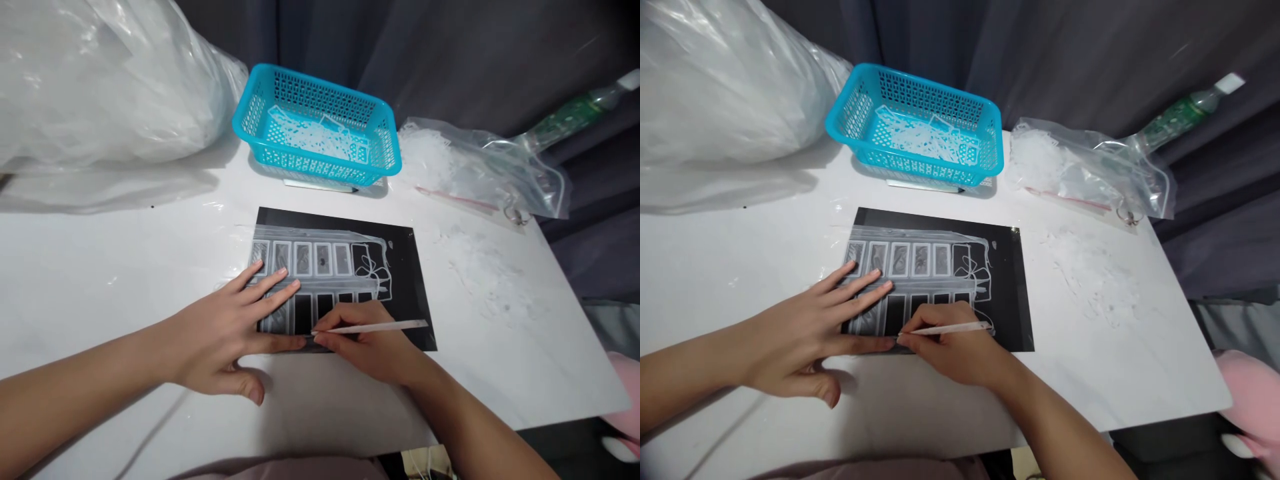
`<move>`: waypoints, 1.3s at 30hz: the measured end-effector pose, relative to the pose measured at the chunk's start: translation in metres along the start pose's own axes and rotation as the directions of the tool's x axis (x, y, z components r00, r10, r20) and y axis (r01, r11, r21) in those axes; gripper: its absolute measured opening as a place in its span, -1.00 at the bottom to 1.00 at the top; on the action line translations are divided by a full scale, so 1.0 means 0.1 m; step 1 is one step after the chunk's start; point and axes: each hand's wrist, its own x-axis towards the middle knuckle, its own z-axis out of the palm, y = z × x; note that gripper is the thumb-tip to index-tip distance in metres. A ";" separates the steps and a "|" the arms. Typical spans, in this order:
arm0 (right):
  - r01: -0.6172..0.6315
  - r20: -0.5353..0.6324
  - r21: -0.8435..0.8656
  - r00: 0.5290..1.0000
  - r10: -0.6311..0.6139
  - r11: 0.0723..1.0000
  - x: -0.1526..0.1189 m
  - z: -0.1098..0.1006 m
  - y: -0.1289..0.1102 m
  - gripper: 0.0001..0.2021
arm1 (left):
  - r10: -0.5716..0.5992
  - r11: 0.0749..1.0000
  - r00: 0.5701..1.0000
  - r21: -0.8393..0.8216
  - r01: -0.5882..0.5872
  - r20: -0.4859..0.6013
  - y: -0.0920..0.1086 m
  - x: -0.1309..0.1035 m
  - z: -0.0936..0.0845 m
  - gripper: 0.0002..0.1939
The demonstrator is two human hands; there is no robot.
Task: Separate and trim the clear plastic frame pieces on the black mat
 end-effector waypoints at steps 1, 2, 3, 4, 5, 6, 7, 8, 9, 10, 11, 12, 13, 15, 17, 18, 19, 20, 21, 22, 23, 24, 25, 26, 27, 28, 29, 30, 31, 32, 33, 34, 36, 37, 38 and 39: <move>0.000 0.000 -0.003 1.000 0.000 1.000 0.00 0.00 0.00 -0.86 | -0.001 1.000 1.000 -0.001 0.001 0.000 0.00 0.00 0.00 -0.31; 0.001 0.002 -0.006 1.000 -0.001 1.000 0.00 0.00 0.00 -0.86 | -0.002 1.000 1.000 -0.001 0.002 0.000 0.00 0.00 0.00 -0.31; 0.001 0.003 -0.009 1.000 -0.001 1.000 0.00 0.00 0.00 -0.86 | -0.003 1.000 1.000 -0.002 0.003 0.001 0.00 0.00 0.00 -0.32; -0.001 0.005 -0.012 1.000 0.001 1.000 0.00 0.00 0.00 -0.87 | -0.004 1.000 1.000 -0.004 0.004 0.002 0.00 0.00 0.00 -0.32; -0.004 0.006 -0.016 1.000 0.004 1.000 0.00 0.00 0.01 -0.87 | -0.006 1.000 1.000 -0.005 0.006 0.003 0.00 0.00 0.00 -0.32; -0.006 0.006 -0.018 1.000 0.006 1.000 0.00 0.00 0.01 -0.87 | -0.007 1.000 1.000 -0.006 0.007 0.004 0.00 0.00 0.00 -0.33; -0.007 0.004 -0.019 1.000 0.008 1.000 0.00 0.01 0.01 -0.88 | -0.008 1.000 1.000 -0.008 0.008 0.005 0.00 0.00 0.00 -0.33; -0.007 0.002 -0.018 1.000 0.007 1.000 0.00 0.01 0.01 -0.88 | -0.007 1.000 1.000 -0.011 0.007 0.006 0.00 0.00 0.00 -0.34; -0.004 0.001 -0.017 1.000 0.004 1.000 0.00 0.01 0.01 -0.88 | -0.007 1.000 1.000 -0.013 0.007 0.008 0.00 0.00 0.00 -0.34; 0.001 0.000 -0.016 1.000 -0.001 1.000 0.00 0.01 0.01 -0.88 | -0.006 1.000 1.000 -0.015 0.006 0.008 0.00 0.00 0.00 -0.34; 0.007 -0.001 -0.016 1.000 -0.007 1.000 0.00 0.01 0.02 -0.88 | -0.006 1.000 1.000 -0.017 0.006 0.008 0.00 0.00 0.00 -0.34; 0.013 0.000 -0.019 1.000 -0.013 1.000 0.00 0.01 0.02 -0.88 | -0.005 1.000 1.000 -0.018 0.006 0.006 0.00 0.00 0.00 -0.34; 0.020 0.002 -0.024 1.000 -0.020 1.000 -0.01 0.01 0.02 -0.88 | -0.006 1.000 1.000 -0.018 0.006 0.004 0.00 0.00 0.00 -0.34; 0.049 0.005 -0.040 0.999 -0.049 0.998 -0.01 0.00 0.02 -0.88 | -0.006 1.000 1.000 -0.018 0.006 0.001 0.00 0.00 0.00 -0.34; 0.108 0.021 -0.068 0.994 -0.107 0.992 -0.01 0.00 0.02 -0.89 | -0.008 1.000 1.000 -0.020 0.008 0.001 0.00 0.00 0.00 -0.33; 0.151 0.039 -0.086 0.988 -0.148 0.985 -0.01 0.00 0.03 -0.90 | -0.008 1.000 1.000 -0.021 0.009 0.002 0.00 0.00 0.00 -0.33; 0.198 0.061 -0.103 0.979 -0.192 0.975 -0.02 -0.01 0.03 -0.90 | -0.009 1.000 1.000 -0.022 0.009 0.001 0.00 0.00 0.00 -0.33; 0.244 0.084 -0.114 0.968 -0.236 0.963 -0.02 -0.01 0.04 -0.90 | -0.008 1.000 1.000 -0.023 0.008 -0.001 0.00 0.00 0.00 -0.33; 0.286 0.103 -0.120 0.956 -0.275 0.951 -0.03 -0.01 0.05 -0.90 | -0.006 1.000 1.000 -0.024 0.006 -0.004 0.00 0.01 0.00 -0.34; 0.321 0.118 -0.121 0.944 -0.308 0.939 -0.03 0.00 0.06 -0.90 | -0.005 1.000 1.000 -0.024 0.005 -0.006 0.00 0.01 0.00 -0.34; 0.346 0.126 -0.121 0.935 -0.331 0.930 -0.04 0.00 0.06 -0.90 | -0.004 1.000 1.000 -0.022 0.004 -0.006 0.00 0.01 0.00 -0.34; 0.359 0.132 -0.123 0.930 -0.344 0.925 -0.04 0.00 0.07 -0.90 | -0.003 1.000 1.000 -0.019 0.003 -0.006 0.01 0.01 0.00 -0.34; 0.364 0.140 -0.126 0.927 -0.347 0.923 -0.04 0.00 0.07 -0.90 | -0.003 1.000 1.000 -0.016 0.003 -0.004 0.01 0.01 0.00 -0.35; 0.365 0.146 -0.130 0.927 -0.346 0.922 -0.04 -0.01 0.07 -0.90 | -0.003 1.000 1.000 -0.013 0.003 -0.005 0.01 0.01 0.00 -0.35; 0.364 0.151 -0.134 0.927 -0.344 0.922 -0.05 -0.01 0.07 -0.90 | -0.003 1.000 1.000 -0.013 0.003 -0.008 0.01 0.01 -0.01 -0.36; 0.365 0.154 -0.137 0.926 -0.344 0.921 -0.04 -0.01 0.06 -0.90 | 0.000 1.000 1.000 -0.016 0.000 -0.011 0.00 0.01 -0.02 -0.36; 0.368 0.157 -0.139 0.925 -0.347 0.919 -0.04 -0.01 0.06 -0.90 | 0.008 1.000 1.000 -0.021 -0.009 -0.010 0.00 0.01 -0.03 -0.37; 0.371 0.159 -0.140 0.923 -0.349 0.918 -0.04 -0.01 0.06 -0.90 | 0.020 0.999 1.000 -0.026 -0.020 -0.004 -0.01 0.01 -0.05 -0.37; 0.372 0.160 -0.144 0.923 -0.349 0.917 -0.04 -0.02 0.05 -0.90 | 0.033 0.999 0.999 -0.030 -0.032 0.008 -0.02 0.01 -0.06 -0.37; 0.371 0.162 -0.147 0.923 -0.348 0.917 -0.04 -0.02 0.05 -0.90 | 0.045 0.998 0.999 -0.034 -0.045 0.021 -0.03 0.01 -0.07 -0.36; 0.367 0.164 -0.148 0.925 -0.343 0.918 -0.03 -0.02 0.05 -0.90 | 0.055 0.998 0.998 -0.037 -0.054 0.036 -0.03 0.01 -0.08 -0.35; 0.360 0.165 -0.148 0.927 -0.336 0.921 -0.03 -0.02 0.05 -0.91 | 0.060 0.998 0.997 -0.039 -0.059 0.047 -0.04 0.01 -0.09 -0.34; 0.350 0.165 -0.145 0.931 -0.327 0.925 -0.04 -0.02 0.05 -0.91 | 0.060 0.997 0.996 -0.044 -0.058 0.060 -0.05 0.01 -0.10 -0.32; 0.350 0.163 -0.145 0.931 -0.326 0.925 -0.04 -0.02 0.05 -0.92 | 0.060 0.997 0.996 -0.046 -0.057 0.061 -0.05 0.01 -0.10 -0.32; 0.349 0.162 -0.147 0.932 -0.326 0.925 -0.04 -0.02 0.05 -0.91 | 0.061 0.997 0.996 -0.049 -0.057 0.063 -0.05 0.01 -0.10 -0.32; 0.348 0.160 -0.149 0.932 -0.325 0.925 -0.04 -0.02 0.06 -0.91 | 0.062 0.997 0.996 -0.050 -0.059 0.064 -0.05 0.01 -0.10 -0.33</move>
